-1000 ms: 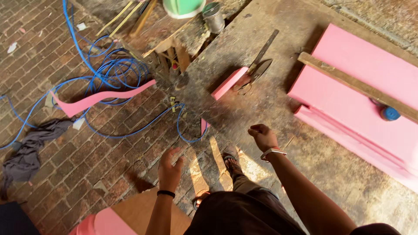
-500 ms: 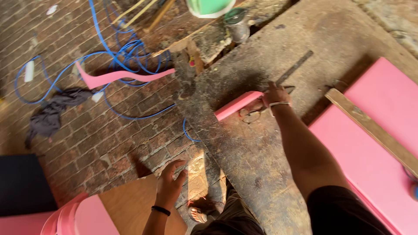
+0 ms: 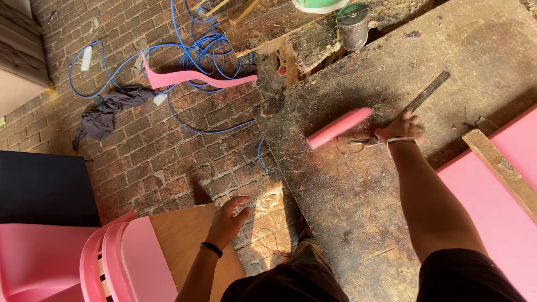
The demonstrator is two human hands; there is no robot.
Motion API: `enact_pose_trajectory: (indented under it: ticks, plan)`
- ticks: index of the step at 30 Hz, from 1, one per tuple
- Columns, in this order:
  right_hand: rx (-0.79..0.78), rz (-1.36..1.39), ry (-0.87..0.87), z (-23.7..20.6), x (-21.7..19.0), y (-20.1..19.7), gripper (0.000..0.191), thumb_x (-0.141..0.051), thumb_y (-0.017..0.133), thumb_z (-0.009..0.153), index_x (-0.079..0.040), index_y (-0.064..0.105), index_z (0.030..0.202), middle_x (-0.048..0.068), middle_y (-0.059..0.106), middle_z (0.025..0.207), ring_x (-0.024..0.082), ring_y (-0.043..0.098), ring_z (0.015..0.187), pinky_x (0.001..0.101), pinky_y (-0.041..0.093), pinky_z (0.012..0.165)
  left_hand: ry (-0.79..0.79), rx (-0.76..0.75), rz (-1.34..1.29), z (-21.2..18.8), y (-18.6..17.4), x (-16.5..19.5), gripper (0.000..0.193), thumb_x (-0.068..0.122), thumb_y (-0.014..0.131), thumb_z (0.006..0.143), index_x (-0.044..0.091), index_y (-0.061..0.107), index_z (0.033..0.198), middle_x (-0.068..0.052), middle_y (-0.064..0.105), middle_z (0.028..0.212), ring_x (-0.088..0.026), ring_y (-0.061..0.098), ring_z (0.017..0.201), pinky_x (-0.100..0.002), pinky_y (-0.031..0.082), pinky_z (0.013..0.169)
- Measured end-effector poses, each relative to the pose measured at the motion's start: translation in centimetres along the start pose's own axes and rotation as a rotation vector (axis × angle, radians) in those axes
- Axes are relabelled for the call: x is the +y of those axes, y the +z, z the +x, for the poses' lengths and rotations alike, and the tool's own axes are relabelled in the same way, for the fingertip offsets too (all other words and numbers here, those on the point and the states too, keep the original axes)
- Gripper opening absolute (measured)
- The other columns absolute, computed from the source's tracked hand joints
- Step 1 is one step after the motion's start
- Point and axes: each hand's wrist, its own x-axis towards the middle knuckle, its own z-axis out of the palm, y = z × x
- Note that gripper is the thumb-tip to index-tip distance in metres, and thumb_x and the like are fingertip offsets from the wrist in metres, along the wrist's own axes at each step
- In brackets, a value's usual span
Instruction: The person cuts pink foam strips with a knife, fits the foam pieces onto a wooden slatted frame, and uses a spray gun connected to a blue air hose to spray paint the foam-covered frame pink, repositioning the piece between passes.
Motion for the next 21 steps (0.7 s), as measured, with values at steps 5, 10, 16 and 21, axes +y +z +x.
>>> enact_pose_trajectory:
  ticks: [5,10,16,21]
  plan:
    - [-0.074,0.066,0.045,-0.1,1.1,-0.2,0.116,-0.067,0.069,0.084,0.003,0.014,0.159,0.029,0.071,0.120,0.042,0.069,0.113,0.0534,0.046,0.104,0.002,-0.012,-0.117,0.6,-0.1,-1.4,0.041,0.029,0.066,0.094,0.012,0.064,0.131,-0.007,0.070,0.132,-0.023,0.065,0.127,-0.041,0.052,0.104]
    - [-0.017,0.134,0.098,2.0,0.5,0.8,0.097,-0.063,0.074,0.085,0.006,0.039,0.144,0.028,0.071,0.119,0.039,0.069,0.111,0.0520,0.050,0.099,-0.049,-0.060,-0.082,1.4,0.3,-1.2,0.040,0.029,0.065,0.095,0.011,0.064,0.131,-0.008,0.072,0.128,-0.023,0.068,0.123,-0.040,0.056,0.101]
    - [0.096,0.392,0.117,4.2,1.1,3.3,0.054,-0.038,0.079,0.082,0.000,0.067,0.119,0.023,0.074,0.110,0.035,0.074,0.093,0.0470,0.061,0.082,0.002,-0.067,-0.108,1.4,-0.7,-1.4,0.041,0.028,0.066,0.095,0.010,0.064,0.132,-0.010,0.073,0.125,-0.025,0.070,0.120,-0.040,0.056,0.100]
    - [0.558,0.630,-0.114,6.8,-1.3,2.7,0.014,-0.018,0.084,0.078,-0.011,0.079,0.088,0.012,0.076,0.089,0.028,0.071,0.079,0.0421,0.054,0.071,-0.069,-0.019,-0.111,1.8,-4.0,-5.2,0.042,0.030,0.064,0.097,0.011,0.061,0.134,-0.007,0.070,0.130,-0.025,0.065,0.125,-0.041,0.055,0.101]
